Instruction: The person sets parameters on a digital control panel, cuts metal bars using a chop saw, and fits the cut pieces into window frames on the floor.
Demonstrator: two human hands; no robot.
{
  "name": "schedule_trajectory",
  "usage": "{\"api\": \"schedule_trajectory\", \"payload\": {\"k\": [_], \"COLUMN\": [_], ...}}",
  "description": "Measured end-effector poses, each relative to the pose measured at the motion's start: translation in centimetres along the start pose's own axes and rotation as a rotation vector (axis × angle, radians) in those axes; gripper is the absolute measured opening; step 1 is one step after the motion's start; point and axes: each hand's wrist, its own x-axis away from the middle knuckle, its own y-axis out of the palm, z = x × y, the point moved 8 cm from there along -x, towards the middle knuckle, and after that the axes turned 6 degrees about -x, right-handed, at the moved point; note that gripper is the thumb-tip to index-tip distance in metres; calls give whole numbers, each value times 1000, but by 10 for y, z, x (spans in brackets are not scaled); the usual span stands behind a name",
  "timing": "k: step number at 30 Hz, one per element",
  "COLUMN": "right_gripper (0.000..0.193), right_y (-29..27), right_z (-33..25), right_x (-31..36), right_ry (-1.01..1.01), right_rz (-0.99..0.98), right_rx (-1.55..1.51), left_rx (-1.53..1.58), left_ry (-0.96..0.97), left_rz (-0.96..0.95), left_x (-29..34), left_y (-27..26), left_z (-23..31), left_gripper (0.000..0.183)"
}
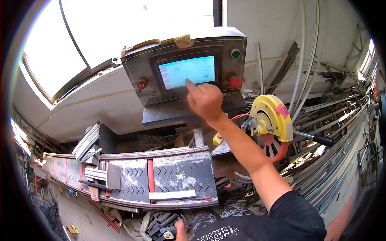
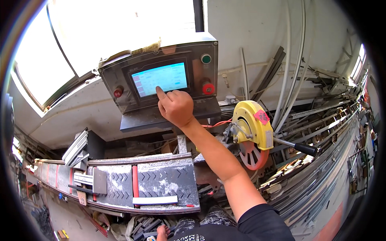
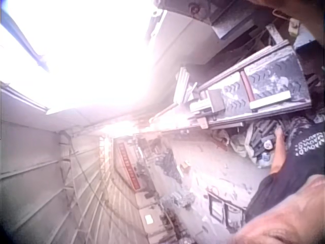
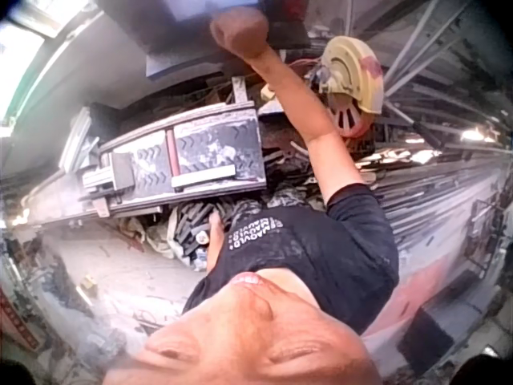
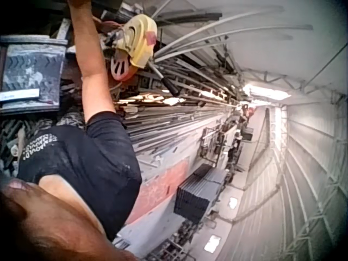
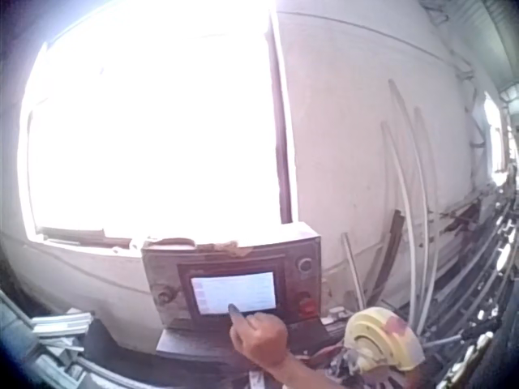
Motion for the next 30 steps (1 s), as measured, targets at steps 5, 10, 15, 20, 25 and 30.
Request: {"api": "schedule_trajectory", "payload": {"k": [5, 10, 15, 20, 25, 30], "right_gripper": [43, 46, 45, 42, 40, 38], "right_y": [-10, -8, -2, -1, 16, 17], "right_z": [14, 12, 21, 4, -6, -8], "right_x": [7, 4, 8, 5, 6, 5], "right_ry": [58, 104, 189, 11, -55, -102], "right_rz": [120, 132, 98, -9, -117, -117], "right_rx": [115, 122, 215, 44, 7, 65], "left_rx": [-38, -4, 28, 16, 46, 82], "left_ry": [-5, 4, -10, -38, -29, -37], "left_rz": [-59, -43, -66, -14, -79, -142], "left_x": [-10, -41, -27, 11, 5, -5], "left_y": [13, 1, -4, 2, 1, 8], "left_z": [-6, -40, -42, -19, -24, -26], "left_gripper": [9, 10, 11, 11, 10, 6]}}
